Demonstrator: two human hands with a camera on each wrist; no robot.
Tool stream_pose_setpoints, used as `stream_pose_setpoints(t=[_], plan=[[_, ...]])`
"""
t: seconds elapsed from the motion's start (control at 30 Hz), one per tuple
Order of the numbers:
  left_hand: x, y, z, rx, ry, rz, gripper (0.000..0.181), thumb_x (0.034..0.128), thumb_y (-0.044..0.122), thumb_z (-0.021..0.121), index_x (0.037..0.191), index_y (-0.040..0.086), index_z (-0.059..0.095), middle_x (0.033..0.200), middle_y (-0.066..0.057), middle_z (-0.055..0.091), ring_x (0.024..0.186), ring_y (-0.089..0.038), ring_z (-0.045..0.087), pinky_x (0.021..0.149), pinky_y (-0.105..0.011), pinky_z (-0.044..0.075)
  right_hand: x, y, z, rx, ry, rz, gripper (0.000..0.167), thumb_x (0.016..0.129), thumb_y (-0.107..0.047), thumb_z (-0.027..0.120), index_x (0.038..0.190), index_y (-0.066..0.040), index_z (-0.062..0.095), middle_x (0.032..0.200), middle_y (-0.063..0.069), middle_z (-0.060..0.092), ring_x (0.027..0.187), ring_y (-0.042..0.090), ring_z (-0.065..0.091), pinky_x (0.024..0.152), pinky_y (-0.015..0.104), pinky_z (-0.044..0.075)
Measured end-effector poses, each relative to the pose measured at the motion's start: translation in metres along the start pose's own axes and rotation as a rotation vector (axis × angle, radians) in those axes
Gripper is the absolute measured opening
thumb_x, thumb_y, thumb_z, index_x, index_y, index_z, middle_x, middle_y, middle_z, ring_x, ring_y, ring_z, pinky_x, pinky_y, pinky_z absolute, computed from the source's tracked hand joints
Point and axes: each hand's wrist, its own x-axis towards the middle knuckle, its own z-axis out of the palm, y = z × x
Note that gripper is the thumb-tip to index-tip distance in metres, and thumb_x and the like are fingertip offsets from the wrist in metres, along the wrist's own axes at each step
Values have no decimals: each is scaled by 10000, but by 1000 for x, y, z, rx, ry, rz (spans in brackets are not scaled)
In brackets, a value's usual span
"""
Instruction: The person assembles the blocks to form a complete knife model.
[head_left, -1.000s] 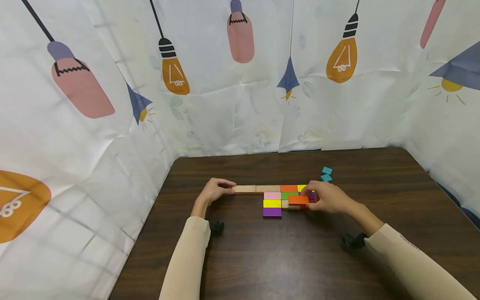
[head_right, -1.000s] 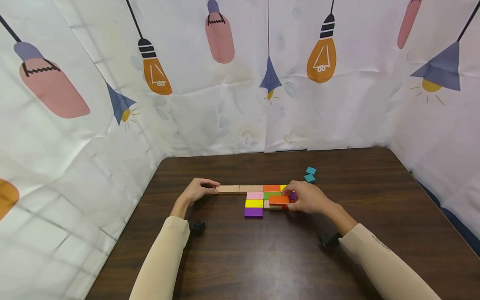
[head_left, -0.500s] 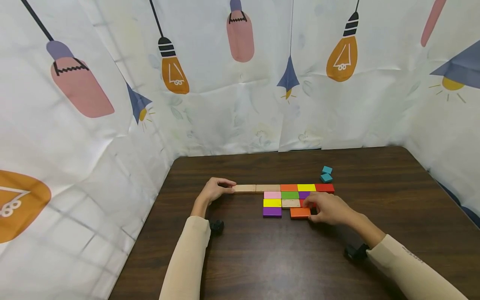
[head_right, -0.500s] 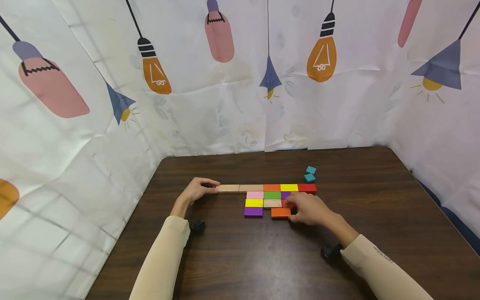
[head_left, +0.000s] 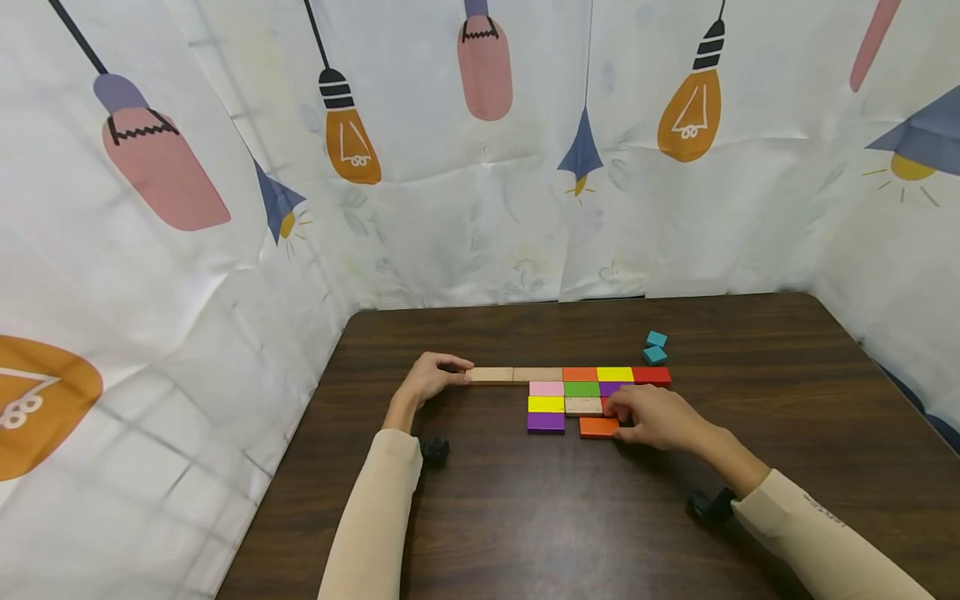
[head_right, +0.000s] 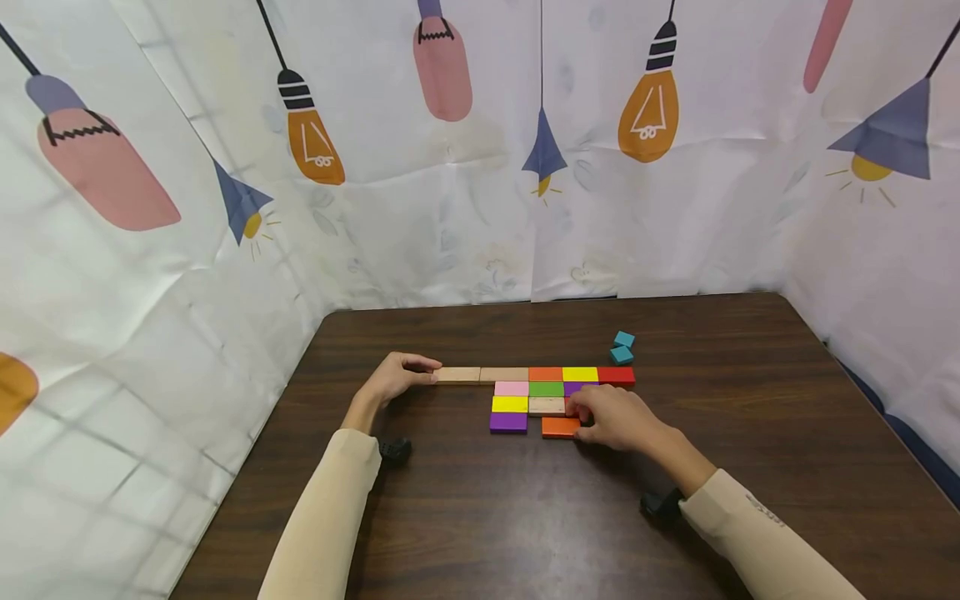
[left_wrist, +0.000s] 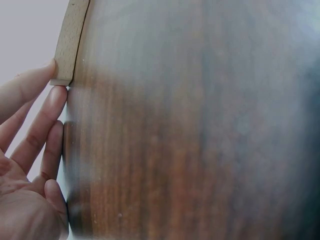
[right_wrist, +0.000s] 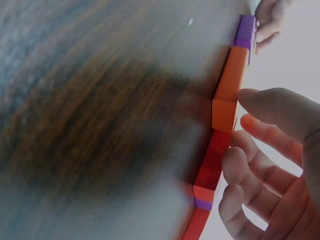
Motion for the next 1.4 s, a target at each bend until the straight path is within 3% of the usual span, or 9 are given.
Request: stream_pose_setpoints(t=[0.47,1.4], plan=[[-1,2,-1,7,-5,-1,250,892,230,814,1140,201,804,1208,-49,728,1232,-305,592,1130,-565,420,7,-3,3,49,-15,-17,208,881,-244,817,1069,-200,741,745,-118,551,671,54,479,601,219,421],[-2,2,0,9,-4,-3,237,895,217,812,1132,205,807,1174,-49,724,1185,-289,596,1106,-561,433,17,-9,13,51,0,23,209,886,-249,806,1073,-203,723,762,-107,545,681,77,488,617,230,422]])
